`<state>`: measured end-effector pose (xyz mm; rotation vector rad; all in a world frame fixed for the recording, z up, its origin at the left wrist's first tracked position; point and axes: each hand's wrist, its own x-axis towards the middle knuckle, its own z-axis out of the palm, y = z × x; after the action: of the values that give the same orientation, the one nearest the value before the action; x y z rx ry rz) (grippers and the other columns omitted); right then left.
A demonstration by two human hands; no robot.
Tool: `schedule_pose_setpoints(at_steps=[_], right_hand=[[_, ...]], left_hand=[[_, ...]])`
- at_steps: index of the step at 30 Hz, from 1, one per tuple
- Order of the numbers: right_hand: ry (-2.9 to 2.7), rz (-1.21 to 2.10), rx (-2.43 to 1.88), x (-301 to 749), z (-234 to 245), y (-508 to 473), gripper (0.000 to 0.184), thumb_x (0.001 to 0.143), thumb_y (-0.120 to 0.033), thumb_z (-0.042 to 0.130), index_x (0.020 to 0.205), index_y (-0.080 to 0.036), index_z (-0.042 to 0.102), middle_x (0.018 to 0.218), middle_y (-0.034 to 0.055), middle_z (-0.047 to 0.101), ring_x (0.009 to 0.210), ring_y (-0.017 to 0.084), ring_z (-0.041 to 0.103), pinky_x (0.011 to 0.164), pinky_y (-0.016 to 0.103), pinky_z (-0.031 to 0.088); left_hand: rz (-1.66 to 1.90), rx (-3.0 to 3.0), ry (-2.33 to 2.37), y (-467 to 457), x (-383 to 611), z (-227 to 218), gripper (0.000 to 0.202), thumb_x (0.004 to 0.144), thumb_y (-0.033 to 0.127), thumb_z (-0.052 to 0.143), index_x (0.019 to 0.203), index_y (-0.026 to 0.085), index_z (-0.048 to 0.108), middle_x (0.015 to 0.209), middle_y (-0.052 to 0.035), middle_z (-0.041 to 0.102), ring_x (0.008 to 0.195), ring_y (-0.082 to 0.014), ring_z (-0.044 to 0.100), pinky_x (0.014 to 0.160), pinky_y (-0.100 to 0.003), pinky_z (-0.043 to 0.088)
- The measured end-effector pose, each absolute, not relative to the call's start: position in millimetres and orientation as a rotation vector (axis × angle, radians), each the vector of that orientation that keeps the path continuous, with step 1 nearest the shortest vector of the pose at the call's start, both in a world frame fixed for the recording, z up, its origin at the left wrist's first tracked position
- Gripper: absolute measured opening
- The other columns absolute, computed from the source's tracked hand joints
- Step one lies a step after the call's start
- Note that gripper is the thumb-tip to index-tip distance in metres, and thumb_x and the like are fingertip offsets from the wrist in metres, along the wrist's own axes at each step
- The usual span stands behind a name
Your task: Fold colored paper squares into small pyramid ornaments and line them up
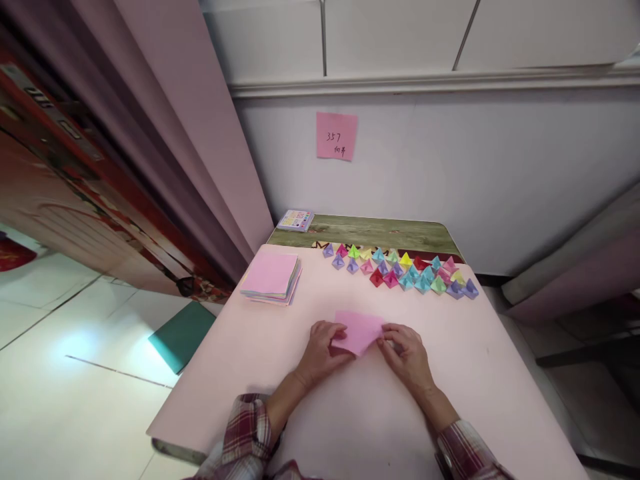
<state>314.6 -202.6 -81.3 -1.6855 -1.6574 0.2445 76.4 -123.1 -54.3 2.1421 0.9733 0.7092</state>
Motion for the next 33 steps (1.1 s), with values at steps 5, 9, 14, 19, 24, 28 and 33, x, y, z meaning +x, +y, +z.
schedule_pose_setpoints(at_steps=[5,9,14,19,24,28,33], right_hand=[[-1.522,0.259,-1.799,309.5,-82.4,-197.1,0.024,0.085,-0.040,0.057,0.073,-0.022,0.065,0.108,0.0089,0.066,0.101,0.024,0.060,0.090,0.039,0.043],[-1.428,0.182,-1.847,306.1,-88.0,-197.4,0.017,0.081,-0.038,0.059,0.081,-0.021,0.061,0.115,0.0107,0.063,0.107,0.027,0.056,0.090,0.041,0.043],[-1.322,0.338,-1.940,311.0,-76.3,-193.3,0.044,0.080,-0.039,0.057,0.119,-0.021,0.053,0.117,0.0103,0.059,0.097,0.024,0.060,0.083,0.038,0.047],[-1.494,0.498,-2.136,313.4,-48.3,-166.0,0.048,0.073,-0.046,0.066,0.114,-0.023,0.056,0.105,0.0079,0.062,0.091,0.023,0.062,0.070,0.031,0.044],[-1.646,0.578,-2.374,306.1,-31.9,-142.0,0.047,0.059,-0.051,0.078,0.093,-0.023,0.060,0.083,0.0033,0.066,0.078,0.024,0.063,0.059,0.028,0.035],[-1.677,0.661,-2.364,303.3,-31.0,-145.2,0.033,0.060,-0.049,0.077,0.073,-0.023,0.060,0.075,0.0016,0.063,0.072,0.021,0.061,0.056,0.027,0.032],[-1.539,0.635,-2.087,297.6,-40.4,-161.7,0.016,0.065,-0.029,0.071,0.072,-0.022,0.059,0.081,0.0003,0.063,0.067,0.015,0.057,0.058,0.025,0.036]], left_hand=[[0.776,2.119,1.162,-117.0,89.0,-59.7,0.035,0.073,0.033,0.072,0.105,0.023,0.062,0.096,-0.0054,0.068,0.096,-0.0244,0.058,0.096,-0.044,0.039],[0.793,2.010,1.435,-112.5,104.2,-66.9,0.045,0.073,0.023,0.067,0.116,0.022,0.056,0.093,-0.0056,0.066,0.091,-0.0255,0.058,0.089,-0.044,0.042],[0.862,2.109,1.458,-113.0,110.5,-74.5,0.063,0.072,0.017,0.063,0.132,0.022,0.043,0.120,-0.0110,0.059,0.113,-0.0302,0.052,0.098,-0.049,0.036],[0.866,2.139,1.445,-113.7,108.3,-76.3,0.062,0.073,0.018,0.062,0.132,0.022,0.043,0.129,-0.0117,0.055,0.120,-0.0309,0.049,0.101,-0.050,0.035],[0.872,2.097,1.450,-114.3,107.3,-74.2,0.061,0.072,0.018,0.064,0.130,0.021,0.044,0.127,-0.0127,0.055,0.120,-0.0312,0.049,0.102,-0.051,0.035],[0.873,2.072,1.443,-115.9,105.8,-74.0,0.063,0.072,0.017,0.063,0.131,0.022,0.043,0.126,-0.0121,0.056,0.120,-0.0308,0.049,0.103,-0.052,0.034],[0.901,2.056,1.409,-117.3,104.5,-73.9,0.062,0.072,0.017,0.064,0.130,0.021,0.044,0.127,-0.0123,0.055,0.121,-0.0304,0.050,0.104,-0.051,0.034]])
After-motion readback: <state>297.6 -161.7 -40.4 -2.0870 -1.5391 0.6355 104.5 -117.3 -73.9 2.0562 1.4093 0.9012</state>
